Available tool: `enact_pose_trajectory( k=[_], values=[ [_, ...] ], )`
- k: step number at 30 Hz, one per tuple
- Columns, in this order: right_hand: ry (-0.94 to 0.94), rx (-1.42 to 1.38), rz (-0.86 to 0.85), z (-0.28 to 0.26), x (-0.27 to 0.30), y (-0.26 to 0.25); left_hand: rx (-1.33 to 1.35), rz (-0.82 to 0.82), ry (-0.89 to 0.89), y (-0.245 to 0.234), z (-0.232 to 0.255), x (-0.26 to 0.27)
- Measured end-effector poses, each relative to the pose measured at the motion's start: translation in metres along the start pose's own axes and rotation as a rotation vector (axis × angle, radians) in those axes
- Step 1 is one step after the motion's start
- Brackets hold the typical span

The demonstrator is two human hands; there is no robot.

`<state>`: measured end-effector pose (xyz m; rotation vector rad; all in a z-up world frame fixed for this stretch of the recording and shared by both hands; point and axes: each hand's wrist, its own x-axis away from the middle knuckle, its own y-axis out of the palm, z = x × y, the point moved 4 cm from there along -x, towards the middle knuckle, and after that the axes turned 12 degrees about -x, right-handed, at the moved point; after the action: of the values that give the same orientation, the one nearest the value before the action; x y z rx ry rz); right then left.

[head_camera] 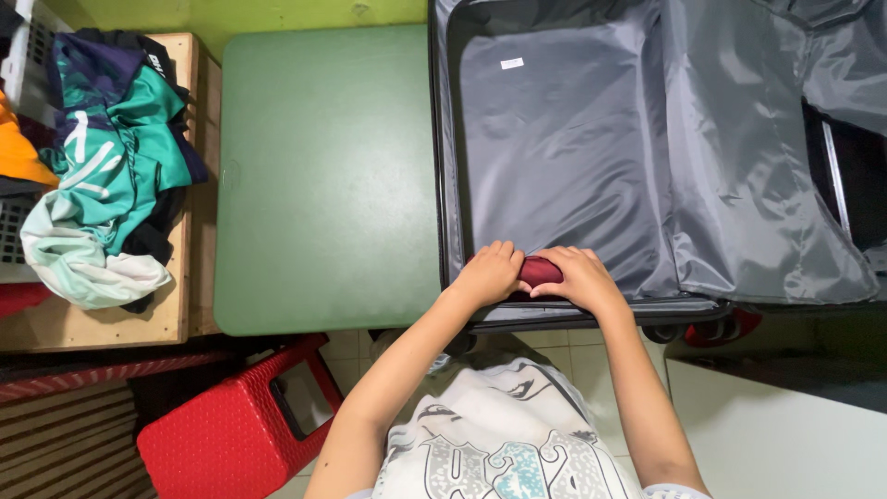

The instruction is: The person picks up a red shirt and a black shirt from a pile of clothes, folds each one on a flat surface, and places them into an open suitcase.

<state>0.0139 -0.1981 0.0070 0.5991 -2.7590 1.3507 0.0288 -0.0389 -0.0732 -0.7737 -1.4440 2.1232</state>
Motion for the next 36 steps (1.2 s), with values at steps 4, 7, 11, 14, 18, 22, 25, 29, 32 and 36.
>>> enact_pose_trajectory(
  k=[4, 7, 11, 14, 18, 22, 25, 29, 32, 36],
  values=[
    [0.005, -0.047, -0.008, 0.001, 0.0, 0.0, -0.002, -0.02, -0.012, 0.005, -0.001, 0.0],
    [-0.001, -0.065, -0.027, 0.002, -0.002, 0.001, 0.018, -0.019, -0.022, 0.009, -0.003, 0.0],
    [0.002, -0.1, -0.039, 0.004, -0.006, 0.001, 0.004, -0.039, -0.035, 0.014, -0.005, 0.001],
    [0.025, -0.095, -0.058, 0.008, -0.006, 0.003, 0.026, -0.033, -0.057, 0.018, -0.008, 0.001],
    [0.03, -0.1, -0.082, 0.017, -0.009, 0.008, -0.002, -0.147, -0.095, 0.035, -0.014, 0.001],
    [0.014, -0.055, -0.089, 0.027, -0.009, 0.016, -0.041, -0.236, -0.132, 0.053, -0.019, 0.002],
    [0.071, -0.013, -0.124, 0.032, -0.01, 0.02, -0.054, -0.26, -0.147, 0.062, -0.022, 0.002],
    [0.044, 0.013, -0.099, 0.031, -0.011, 0.021, -0.07, -0.274, -0.162, 0.068, -0.022, 0.003],
    [0.031, 0.013, -0.08, 0.034, -0.01, 0.024, -0.096, -0.274, -0.19, 0.068, -0.022, 0.006],
    [0.062, -0.016, -0.013, 0.046, -0.01, 0.027, -0.112, -0.249, -0.202, 0.058, -0.019, 0.004]
  ],
)
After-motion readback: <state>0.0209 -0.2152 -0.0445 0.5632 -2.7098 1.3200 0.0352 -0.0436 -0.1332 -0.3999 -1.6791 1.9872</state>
